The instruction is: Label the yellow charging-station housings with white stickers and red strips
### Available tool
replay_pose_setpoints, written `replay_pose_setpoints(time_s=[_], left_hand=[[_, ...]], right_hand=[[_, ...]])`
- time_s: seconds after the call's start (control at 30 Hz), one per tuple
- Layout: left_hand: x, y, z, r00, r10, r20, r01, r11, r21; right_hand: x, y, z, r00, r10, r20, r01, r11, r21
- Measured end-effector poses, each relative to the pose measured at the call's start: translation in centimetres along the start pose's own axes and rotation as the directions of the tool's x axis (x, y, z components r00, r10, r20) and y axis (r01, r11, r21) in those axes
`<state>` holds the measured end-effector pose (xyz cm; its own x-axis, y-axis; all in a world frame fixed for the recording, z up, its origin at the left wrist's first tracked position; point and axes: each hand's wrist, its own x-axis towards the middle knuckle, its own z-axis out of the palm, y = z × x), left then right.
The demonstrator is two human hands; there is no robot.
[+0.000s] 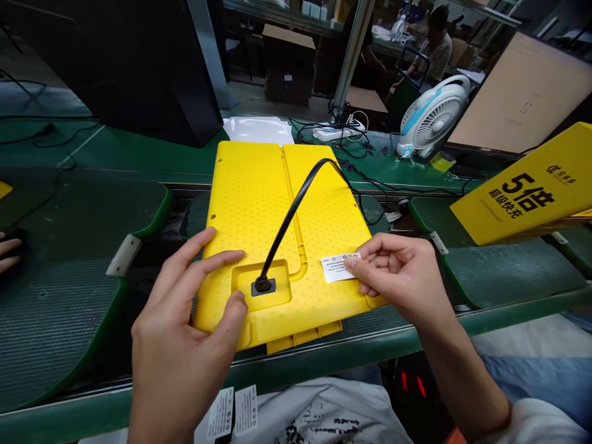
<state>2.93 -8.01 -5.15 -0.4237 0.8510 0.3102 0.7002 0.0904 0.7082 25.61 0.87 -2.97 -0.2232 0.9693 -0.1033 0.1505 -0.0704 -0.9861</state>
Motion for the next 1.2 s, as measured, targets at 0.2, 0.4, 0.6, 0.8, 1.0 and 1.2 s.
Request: replay_pose_setpoints(time_s=[0.2, 0.4, 0.6, 0.8, 1.0, 1.2], left_hand=[[-0.1, -0.1, -0.1, 1.0, 0.004, 0.001, -0.004, 1.0, 0.007], [-0.1, 0.4, -0.2, 1.0, -0.025, 0.011, 0.025, 1.0, 0.003], [-0.1, 0.5, -0.2, 0.999, -0.034, 0.008, 0.034, 0.999, 0.001], [-0.1, -0.2, 0.1, 1.0, -0.014, -0.014, 0.014, 1.0, -0.005], [0.0, -0.7, 0.5, 1.0, -0.001, -0.023, 0.001, 1.0, -0.02], [-0.1, -1.3, 0.3, 1.0, 0.007, -0.011, -0.007, 1.0, -0.003]], right_hand=[[0.1, -0.3, 0.1, 1.0, 0.004, -0.004, -0.004, 1.0, -0.017], [0.2, -0.1, 0.0, 1.0, 0.021, 0.001, -0.021, 0.999, -0.039], [0.2, -0.4, 0.0, 1.0, 0.023, 0.013, -0.023, 0.999, -0.036], [0.5, -0.5, 0.2, 0.998, 0.065, 0.017, -0.064, 0.997, -0.031], [0.7, -0.5, 0.3, 0.995, 0.098, 0.031, -0.097, 0.995, -0.03], [0.9, -0.7, 0.3, 0.986, 0.154, 0.066, -0.149, 0.986, -0.08]])
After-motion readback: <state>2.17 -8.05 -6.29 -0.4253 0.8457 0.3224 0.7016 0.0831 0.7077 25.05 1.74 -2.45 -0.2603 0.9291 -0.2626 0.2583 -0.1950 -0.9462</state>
